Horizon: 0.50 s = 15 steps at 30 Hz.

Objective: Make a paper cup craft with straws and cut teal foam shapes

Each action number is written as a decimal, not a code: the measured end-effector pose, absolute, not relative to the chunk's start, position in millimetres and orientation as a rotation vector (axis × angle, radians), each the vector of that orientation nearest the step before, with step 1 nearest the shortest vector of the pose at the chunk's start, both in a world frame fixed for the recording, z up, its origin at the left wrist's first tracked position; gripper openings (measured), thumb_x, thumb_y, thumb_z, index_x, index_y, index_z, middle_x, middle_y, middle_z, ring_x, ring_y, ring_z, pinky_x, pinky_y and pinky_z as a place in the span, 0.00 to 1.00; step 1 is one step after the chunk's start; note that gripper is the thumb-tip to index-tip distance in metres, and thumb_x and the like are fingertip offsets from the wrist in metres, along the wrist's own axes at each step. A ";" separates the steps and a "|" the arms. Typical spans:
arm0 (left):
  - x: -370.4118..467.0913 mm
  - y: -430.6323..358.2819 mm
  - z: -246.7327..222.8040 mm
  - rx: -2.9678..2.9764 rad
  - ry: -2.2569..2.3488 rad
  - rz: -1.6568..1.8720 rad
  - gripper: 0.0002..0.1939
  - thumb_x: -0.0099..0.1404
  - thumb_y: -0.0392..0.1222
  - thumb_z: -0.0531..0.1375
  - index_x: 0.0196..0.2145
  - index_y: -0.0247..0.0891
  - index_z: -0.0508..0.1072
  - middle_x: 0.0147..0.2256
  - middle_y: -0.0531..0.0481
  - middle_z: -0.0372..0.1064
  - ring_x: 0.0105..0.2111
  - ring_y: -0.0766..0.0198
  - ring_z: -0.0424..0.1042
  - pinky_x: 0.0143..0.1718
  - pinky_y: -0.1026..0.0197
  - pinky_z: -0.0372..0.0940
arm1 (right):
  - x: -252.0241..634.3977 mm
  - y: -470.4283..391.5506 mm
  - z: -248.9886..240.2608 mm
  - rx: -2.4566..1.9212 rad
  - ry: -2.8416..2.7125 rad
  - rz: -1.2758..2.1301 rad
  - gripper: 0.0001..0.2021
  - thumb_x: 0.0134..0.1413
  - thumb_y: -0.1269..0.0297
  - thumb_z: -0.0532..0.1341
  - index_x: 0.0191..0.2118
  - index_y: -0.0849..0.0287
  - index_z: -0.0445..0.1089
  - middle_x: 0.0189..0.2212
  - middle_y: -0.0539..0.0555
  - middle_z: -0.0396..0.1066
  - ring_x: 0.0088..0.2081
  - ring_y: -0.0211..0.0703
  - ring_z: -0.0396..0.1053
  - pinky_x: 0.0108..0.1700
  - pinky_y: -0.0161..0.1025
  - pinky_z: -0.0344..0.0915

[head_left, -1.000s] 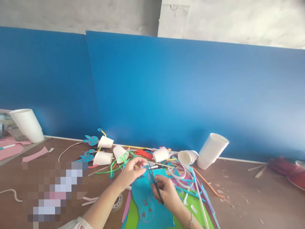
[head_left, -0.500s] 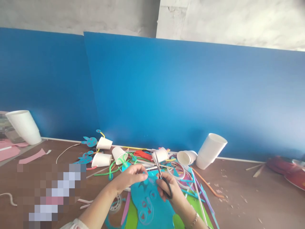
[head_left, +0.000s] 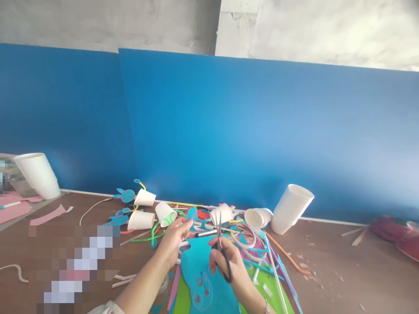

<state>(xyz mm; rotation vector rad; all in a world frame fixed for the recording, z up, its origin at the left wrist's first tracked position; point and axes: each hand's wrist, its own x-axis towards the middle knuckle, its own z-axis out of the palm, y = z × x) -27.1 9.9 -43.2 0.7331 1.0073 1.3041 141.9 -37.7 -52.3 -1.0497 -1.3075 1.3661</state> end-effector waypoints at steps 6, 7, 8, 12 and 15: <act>-20.7 12.0 -51.0 0.617 0.952 1.384 0.17 0.41 0.46 0.70 0.20 0.36 0.67 0.18 0.59 0.58 0.21 0.72 0.58 0.25 0.69 0.55 | 132.5 -38.6 -67.1 -1.146 -1.427 1.606 0.15 0.44 0.54 0.64 0.31 0.61 0.65 0.12 0.46 0.66 0.12 0.32 0.58 0.15 0.29 0.49; -20.0 11.9 -50.9 0.600 0.942 1.389 0.17 0.41 0.46 0.70 0.20 0.36 0.67 0.18 0.59 0.59 0.21 0.73 0.59 0.25 0.69 0.56 | 132.1 -38.0 -68.8 -1.160 -1.427 1.618 0.14 0.44 0.55 0.64 0.30 0.61 0.65 0.12 0.45 0.66 0.12 0.32 0.58 0.14 0.29 0.49; -19.5 11.7 -50.6 0.587 0.932 1.389 0.17 0.40 0.45 0.70 0.21 0.36 0.67 0.18 0.59 0.59 0.21 0.73 0.59 0.24 0.69 0.56 | 132.1 -37.3 -70.1 -1.170 -1.421 1.624 0.14 0.43 0.55 0.64 0.30 0.61 0.65 0.12 0.45 0.66 0.12 0.32 0.59 0.14 0.28 0.49; -20.4 12.0 -48.9 0.540 0.900 1.368 0.18 0.39 0.43 0.71 0.21 0.36 0.66 0.18 0.59 0.60 0.20 0.73 0.61 0.22 0.70 0.57 | 134.6 -34.5 -72.5 -1.166 -1.388 1.605 0.16 0.42 0.54 0.65 0.32 0.61 0.66 0.12 0.45 0.67 0.12 0.32 0.60 0.15 0.28 0.49; -22.2 12.1 -47.0 0.517 0.887 1.351 0.17 0.40 0.41 0.71 0.22 0.37 0.65 0.18 0.60 0.61 0.20 0.74 0.61 0.22 0.71 0.57 | 137.3 -32.9 -72.5 -1.149 -1.397 1.610 0.16 0.43 0.53 0.64 0.33 0.62 0.66 0.13 0.46 0.68 0.12 0.32 0.59 0.15 0.28 0.48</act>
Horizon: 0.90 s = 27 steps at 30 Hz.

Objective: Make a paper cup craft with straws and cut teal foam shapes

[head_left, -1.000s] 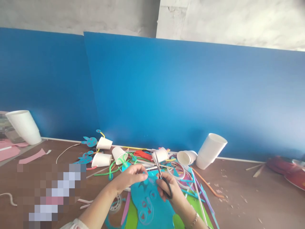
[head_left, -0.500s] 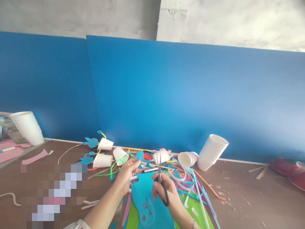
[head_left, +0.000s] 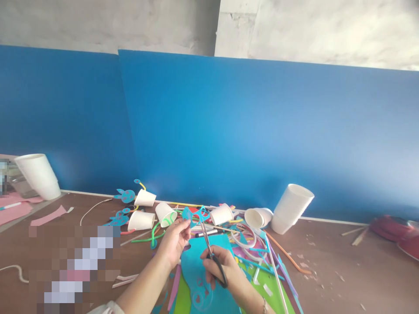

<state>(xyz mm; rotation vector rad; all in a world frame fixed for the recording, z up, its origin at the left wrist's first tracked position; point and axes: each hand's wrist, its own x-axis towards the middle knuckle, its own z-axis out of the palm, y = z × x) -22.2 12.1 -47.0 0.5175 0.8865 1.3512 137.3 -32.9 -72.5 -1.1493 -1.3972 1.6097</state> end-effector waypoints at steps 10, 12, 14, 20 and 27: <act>-6.9 -4.9 -47.5 0.624 0.842 1.110 0.13 0.43 0.37 0.71 0.20 0.34 0.68 0.17 0.56 0.63 0.19 0.73 0.61 0.22 0.69 0.56 | 139.4 -33.0 -66.9 -1.102 -1.388 1.603 0.17 0.41 0.54 0.66 0.34 0.61 0.65 0.14 0.45 0.67 0.14 0.33 0.60 0.17 0.29 0.49; -3.2 -7.4 -49.2 0.635 0.835 1.112 0.13 0.43 0.38 0.70 0.19 0.35 0.68 0.17 0.57 0.63 0.19 0.72 0.60 0.23 0.69 0.56 | 139.6 -32.6 -68.2 -1.086 -1.390 1.593 0.17 0.41 0.55 0.67 0.34 0.61 0.65 0.15 0.45 0.66 0.15 0.33 0.59 0.17 0.29 0.50; -0.5 -9.1 -50.1 0.648 0.824 1.120 0.14 0.43 0.39 0.70 0.18 0.36 0.66 0.17 0.57 0.62 0.20 0.72 0.60 0.25 0.67 0.58 | 139.1 -32.7 -69.6 -1.106 -1.374 1.567 0.16 0.41 0.56 0.66 0.32 0.60 0.64 0.15 0.44 0.66 0.16 0.32 0.59 0.18 0.29 0.50; 3.3 -13.0 -49.6 0.691 0.815 1.118 0.15 0.44 0.41 0.69 0.17 0.37 0.65 0.16 0.58 0.61 0.21 0.71 0.59 0.31 0.64 0.60 | 137.3 -35.6 -68.0 -1.179 -1.343 1.478 0.17 0.41 0.55 0.66 0.25 0.57 0.57 0.13 0.42 0.61 0.16 0.31 0.55 0.19 0.30 0.48; 4.7 -14.6 -49.2 0.692 0.829 1.134 0.16 0.43 0.42 0.70 0.17 0.37 0.64 0.16 0.58 0.61 0.21 0.70 0.57 0.30 0.64 0.59 | 136.0 -37.2 -65.6 -1.168 -1.363 1.440 0.15 0.45 0.53 0.64 0.27 0.58 0.61 0.11 0.40 0.55 0.14 0.29 0.48 0.18 0.30 0.44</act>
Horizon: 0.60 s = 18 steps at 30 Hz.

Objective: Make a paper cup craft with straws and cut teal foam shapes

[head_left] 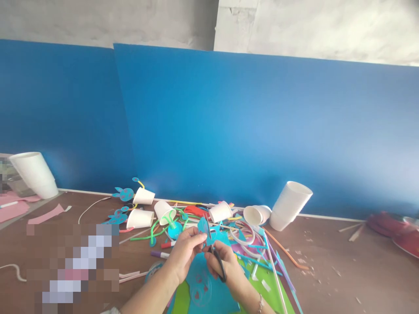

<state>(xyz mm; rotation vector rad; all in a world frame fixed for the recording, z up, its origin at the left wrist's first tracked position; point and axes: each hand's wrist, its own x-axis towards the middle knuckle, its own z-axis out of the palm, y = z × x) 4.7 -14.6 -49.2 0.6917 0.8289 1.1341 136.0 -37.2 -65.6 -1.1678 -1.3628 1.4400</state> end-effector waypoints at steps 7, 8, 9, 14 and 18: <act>4.1 -15.2 -46.7 0.739 0.842 1.111 0.15 0.44 0.42 0.68 0.17 0.37 0.64 0.16 0.58 0.60 0.21 0.69 0.60 0.29 0.64 0.56 | 135.6 -35.9 -69.9 -1.176 -1.371 1.450 0.17 0.45 0.52 0.65 0.27 0.58 0.60 0.13 0.42 0.61 0.15 0.30 0.54 0.18 0.30 0.48; 3.9 -15.6 -46.7 0.748 0.850 1.105 0.15 0.45 0.43 0.68 0.17 0.37 0.64 0.15 0.58 0.60 0.21 0.69 0.60 0.28 0.65 0.55 | 135.7 -35.9 -70.4 -1.175 -1.373 1.450 0.17 0.45 0.52 0.65 0.27 0.58 0.59 0.13 0.42 0.61 0.15 0.31 0.55 0.19 0.30 0.49; 3.7 -15.9 -46.7 0.758 0.861 1.102 0.14 0.45 0.43 0.68 0.18 0.37 0.64 0.15 0.58 0.60 0.21 0.69 0.60 0.27 0.65 0.54 | 135.8 -36.1 -70.6 -1.173 -1.373 1.447 0.17 0.45 0.52 0.65 0.27 0.58 0.58 0.13 0.42 0.61 0.15 0.30 0.54 0.19 0.30 0.48; 3.1 -16.2 -46.9 0.785 0.884 1.103 0.15 0.46 0.43 0.68 0.17 0.37 0.64 0.15 0.58 0.59 0.20 0.70 0.58 0.27 0.65 0.52 | 134.9 -37.7 -67.9 -1.165 -1.366 1.437 0.17 0.46 0.52 0.64 0.27 0.58 0.59 0.11 0.39 0.55 0.14 0.28 0.48 0.18 0.30 0.43; 3.1 -15.2 -48.0 0.773 0.859 1.102 0.14 0.46 0.43 0.68 0.18 0.37 0.65 0.16 0.58 0.60 0.20 0.70 0.57 0.27 0.65 0.52 | 132.8 -38.1 -63.7 -1.172 -1.339 1.437 0.18 0.45 0.50 0.64 0.27 0.58 0.60 0.11 0.40 0.54 0.13 0.28 0.48 0.17 0.30 0.42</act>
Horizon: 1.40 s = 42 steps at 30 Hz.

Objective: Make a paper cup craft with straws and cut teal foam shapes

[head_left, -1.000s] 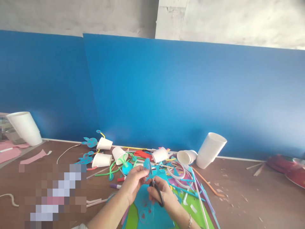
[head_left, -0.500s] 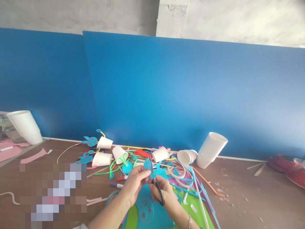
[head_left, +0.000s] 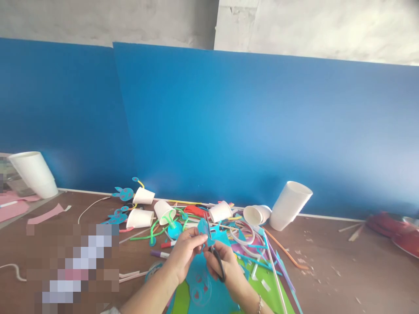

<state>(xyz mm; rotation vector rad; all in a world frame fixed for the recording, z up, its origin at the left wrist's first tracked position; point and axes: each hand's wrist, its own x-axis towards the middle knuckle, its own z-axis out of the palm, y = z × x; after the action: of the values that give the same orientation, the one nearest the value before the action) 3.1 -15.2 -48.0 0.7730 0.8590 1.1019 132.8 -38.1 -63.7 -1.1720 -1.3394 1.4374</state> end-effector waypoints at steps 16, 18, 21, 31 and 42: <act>1.9 -14.0 -47.3 0.756 0.886 1.080 0.13 0.44 0.42 0.69 0.18 0.36 0.68 0.15 0.57 0.60 0.20 0.71 0.57 0.25 0.66 0.51 | 134.6 -36.1 -66.0 -1.192 -1.325 1.437 0.18 0.43 0.50 0.66 0.27 0.59 0.62 0.10 0.40 0.55 0.13 0.28 0.47 0.17 0.30 0.42; 1.8 -13.7 -47.0 0.762 0.888 1.081 0.13 0.43 0.42 0.69 0.17 0.36 0.67 0.15 0.57 0.59 0.20 0.71 0.56 0.25 0.67 0.51 | 134.2 -36.8 -64.6 -1.196 -1.315 1.439 0.19 0.42 0.50 0.67 0.26 0.58 0.62 0.10 0.40 0.55 0.13 0.28 0.47 0.17 0.30 0.42; 1.3 -13.4 -46.1 0.755 0.885 1.081 0.14 0.44 0.42 0.69 0.17 0.36 0.66 0.15 0.58 0.59 0.19 0.71 0.56 0.24 0.67 0.51 | 134.4 -37.1 -63.5 -1.196 -1.306 1.440 0.19 0.41 0.49 0.67 0.25 0.58 0.61 0.10 0.39 0.54 0.12 0.28 0.47 0.17 0.30 0.42; -1.3 -6.4 -54.6 0.790 0.899 1.066 0.16 0.42 0.43 0.69 0.16 0.37 0.64 0.15 0.58 0.60 0.18 0.71 0.56 0.24 0.66 0.51 | 134.6 -34.5 -64.4 -1.224 -1.323 1.437 0.19 0.42 0.50 0.67 0.24 0.58 0.61 0.09 0.39 0.53 0.12 0.27 0.46 0.16 0.31 0.40; -3.9 -11.4 -44.7 0.816 0.888 1.063 0.15 0.45 0.40 0.68 0.16 0.37 0.62 0.15 0.58 0.60 0.19 0.71 0.55 0.24 0.67 0.50 | 137.5 -34.3 -68.6 -1.214 -1.338 1.436 0.16 0.44 0.52 0.66 0.25 0.60 0.63 0.10 0.39 0.53 0.12 0.27 0.47 0.15 0.30 0.41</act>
<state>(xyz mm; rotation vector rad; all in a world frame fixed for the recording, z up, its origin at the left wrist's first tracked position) -3.9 -11.4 -44.7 0.8164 0.8881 1.0633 137.5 -34.3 -68.6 -1.2136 -1.3380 1.4363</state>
